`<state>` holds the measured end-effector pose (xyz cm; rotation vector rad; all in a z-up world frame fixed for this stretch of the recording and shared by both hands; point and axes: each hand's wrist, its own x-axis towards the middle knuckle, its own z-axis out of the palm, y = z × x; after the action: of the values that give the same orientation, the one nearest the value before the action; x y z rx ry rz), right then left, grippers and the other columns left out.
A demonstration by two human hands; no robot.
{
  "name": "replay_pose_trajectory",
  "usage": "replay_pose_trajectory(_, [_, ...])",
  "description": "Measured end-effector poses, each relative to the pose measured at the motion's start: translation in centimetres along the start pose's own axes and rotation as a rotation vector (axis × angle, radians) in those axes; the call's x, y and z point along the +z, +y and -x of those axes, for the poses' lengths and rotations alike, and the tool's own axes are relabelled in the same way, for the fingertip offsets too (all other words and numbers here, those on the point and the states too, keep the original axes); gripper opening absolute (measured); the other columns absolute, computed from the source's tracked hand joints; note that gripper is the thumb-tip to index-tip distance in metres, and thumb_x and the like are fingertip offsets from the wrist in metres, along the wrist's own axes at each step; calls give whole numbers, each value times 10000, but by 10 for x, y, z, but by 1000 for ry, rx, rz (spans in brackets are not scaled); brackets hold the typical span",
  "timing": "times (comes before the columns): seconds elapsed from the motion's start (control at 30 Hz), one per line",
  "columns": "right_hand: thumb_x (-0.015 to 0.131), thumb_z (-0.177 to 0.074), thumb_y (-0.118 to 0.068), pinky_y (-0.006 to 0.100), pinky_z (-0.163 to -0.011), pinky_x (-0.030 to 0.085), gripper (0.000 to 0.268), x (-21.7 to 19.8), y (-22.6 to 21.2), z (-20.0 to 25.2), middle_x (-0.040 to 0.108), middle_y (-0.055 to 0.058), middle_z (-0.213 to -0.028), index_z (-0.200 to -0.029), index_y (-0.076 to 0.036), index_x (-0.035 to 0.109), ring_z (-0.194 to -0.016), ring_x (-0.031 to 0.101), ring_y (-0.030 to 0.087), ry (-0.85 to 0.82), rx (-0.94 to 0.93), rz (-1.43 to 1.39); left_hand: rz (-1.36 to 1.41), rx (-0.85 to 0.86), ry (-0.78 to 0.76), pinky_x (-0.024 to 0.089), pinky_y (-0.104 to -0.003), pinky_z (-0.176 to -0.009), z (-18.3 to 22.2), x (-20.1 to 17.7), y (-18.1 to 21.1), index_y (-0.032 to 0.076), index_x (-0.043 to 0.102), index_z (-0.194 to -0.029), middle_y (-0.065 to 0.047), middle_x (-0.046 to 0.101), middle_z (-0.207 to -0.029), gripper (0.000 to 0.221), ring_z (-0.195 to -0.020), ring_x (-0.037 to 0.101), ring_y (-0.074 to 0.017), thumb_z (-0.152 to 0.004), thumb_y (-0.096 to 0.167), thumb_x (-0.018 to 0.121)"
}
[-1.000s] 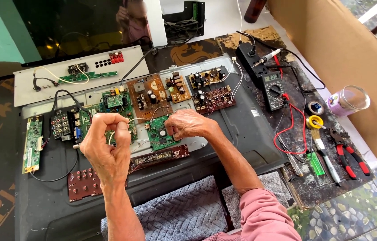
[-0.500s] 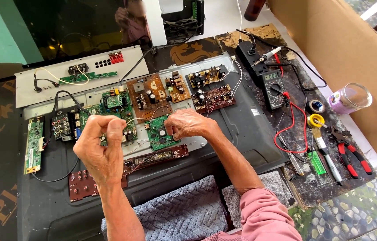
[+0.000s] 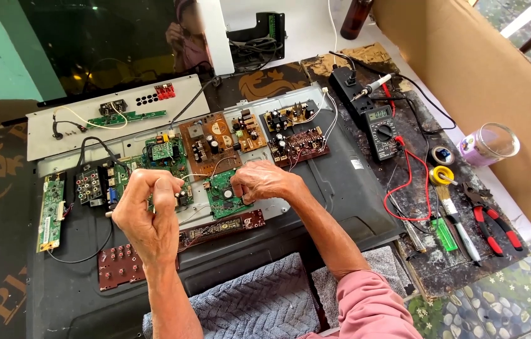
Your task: Connecting and routing internal wiring harnesses between circuit boards inside a television chassis during repair.
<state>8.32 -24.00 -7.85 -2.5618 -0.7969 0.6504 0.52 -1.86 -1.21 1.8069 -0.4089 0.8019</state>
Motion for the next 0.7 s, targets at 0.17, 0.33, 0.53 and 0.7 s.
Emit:
replay_pose_trajectory(0.17, [782, -826, -214, 507, -965, 543, 191, 2, 3, -4, 756, 78, -897, -1014, -182, 778, -1008, 726, 326, -2, 3, -3, 26, 5, 31, 543, -308, -819, 0, 0, 0, 127, 711, -867, -32, 687, -773, 328, -697, 644, -151, -1115, 306, 593])
replay_pose_trajectory(0.33, [779, -823, -208, 511, -959, 545, 185, -5, -4, 1, 759, 80, -896, -1006, -178, 777, -1002, 728, 333, -15, 15, -6, 14, -7, 37, 534, -324, -841, -2, 0, 8, 122, 726, -933, -32, 700, -778, 289, -712, 648, -140, -1104, 323, 608])
replay_pose_trajectory(0.53, [783, -815, -206, 505, -960, 544, 199, -1, -2, -1, 761, 72, -894, -1013, -190, 782, -1003, 725, 334, -9, 26, 8, 62, -48, 35, 561, -330, -820, -2, 0, 11, 99, 717, -1046, -51, 695, -806, 184, -727, 673, -130, -1087, 257, 635])
replay_pose_trajectory(0.7, [784, -807, -207, 509, -951, 545, 207, 0, 0, -2, 761, 65, -887, -1013, -189, 779, -988, 725, 332, -10, 12, -2, 104, -69, 33, 578, -357, -822, -2, 0, 14, 65, 687, -1147, -83, 677, -829, 167, -755, 694, -149, -1079, 209, 640])
